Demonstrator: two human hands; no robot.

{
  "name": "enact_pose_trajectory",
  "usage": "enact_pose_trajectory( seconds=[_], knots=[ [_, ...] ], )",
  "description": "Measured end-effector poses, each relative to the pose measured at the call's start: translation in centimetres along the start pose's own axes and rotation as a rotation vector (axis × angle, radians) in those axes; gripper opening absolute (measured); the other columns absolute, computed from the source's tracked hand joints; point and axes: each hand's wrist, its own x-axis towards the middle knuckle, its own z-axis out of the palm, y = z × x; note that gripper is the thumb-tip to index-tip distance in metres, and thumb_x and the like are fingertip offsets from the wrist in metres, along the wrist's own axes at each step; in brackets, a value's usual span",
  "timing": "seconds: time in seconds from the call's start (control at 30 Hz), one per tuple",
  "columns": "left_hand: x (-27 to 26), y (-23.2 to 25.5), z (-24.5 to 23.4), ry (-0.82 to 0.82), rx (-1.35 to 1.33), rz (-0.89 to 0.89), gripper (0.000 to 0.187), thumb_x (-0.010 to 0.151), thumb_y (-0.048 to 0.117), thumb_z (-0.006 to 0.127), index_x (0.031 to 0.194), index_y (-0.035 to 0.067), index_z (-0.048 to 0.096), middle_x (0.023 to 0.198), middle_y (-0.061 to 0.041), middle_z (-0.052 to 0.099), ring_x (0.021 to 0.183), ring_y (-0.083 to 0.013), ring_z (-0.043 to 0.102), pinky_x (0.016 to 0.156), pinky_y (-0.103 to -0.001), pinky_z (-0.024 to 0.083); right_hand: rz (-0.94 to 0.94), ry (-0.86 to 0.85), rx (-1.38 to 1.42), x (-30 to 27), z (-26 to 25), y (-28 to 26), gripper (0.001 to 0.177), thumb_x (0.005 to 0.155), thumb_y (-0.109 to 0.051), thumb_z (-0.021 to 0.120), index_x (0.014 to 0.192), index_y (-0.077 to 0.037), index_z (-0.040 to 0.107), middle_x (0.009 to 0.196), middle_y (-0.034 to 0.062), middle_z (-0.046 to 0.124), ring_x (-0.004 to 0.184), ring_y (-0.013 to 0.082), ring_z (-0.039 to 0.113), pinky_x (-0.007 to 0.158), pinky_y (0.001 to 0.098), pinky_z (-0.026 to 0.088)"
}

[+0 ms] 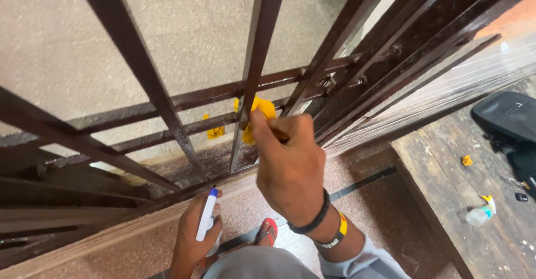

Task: The person cleans a metal gate by spraying it with a cleaning solution and wiping the bars with a yellow cloth.

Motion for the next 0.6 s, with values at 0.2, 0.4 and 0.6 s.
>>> enact_pose_trajectory(
  seconds=[0.2, 0.4, 0.6],
  knots=[
    [0.4, -0.3, -0.4, 0.000, 0.039, -0.178, 0.052, 0.073, 0.002, 0.069, 0.125, 0.011, 0.063, 0.095, -0.012, 0.072, 0.079, -0.0240, 0.074, 0.068, -0.035, 0.058, 0.051, 0.063, -0.142, 0.7, -0.5, 0.5, 0.030, 0.092, -0.006, 0.076, 0.120, -0.011, 0.072, 0.093, 0.0088, 0.058, 0.068, 0.0210, 0.060, 0.055, 0.0344, 0.047],
    [-0.3, -0.7, -0.4, 0.011, 0.031, -0.159, 0.051, 0.074, 0.002, 0.069, 0.124, 0.010, 0.064, 0.101, -0.012, 0.072, 0.086, -0.0233, 0.074, 0.068, -0.035, 0.057, -0.033, 0.010, -0.175, 0.3, -0.5, 0.2, 0.037, 0.090, -0.005, 0.072, 0.127, -0.012, 0.073, 0.086, 0.0045, 0.055, 0.063, 0.0182, 0.057, 0.050, 0.0337, 0.045],
    [0.1, -1.2, 0.0, 0.034, 0.026, -0.109, 0.056, 0.071, 0.001, 0.072, 0.126, 0.010, 0.062, 0.106, -0.012, 0.072, 0.094, -0.0219, 0.073, 0.073, -0.035, 0.058, 0.028, -0.038, -0.204, 0.5, -0.1, 0.6, 0.034, 0.089, -0.005, 0.074, 0.123, -0.013, 0.074, 0.082, 0.0054, 0.055, 0.057, 0.0182, 0.055, 0.045, 0.0341, 0.040]
  ],
)
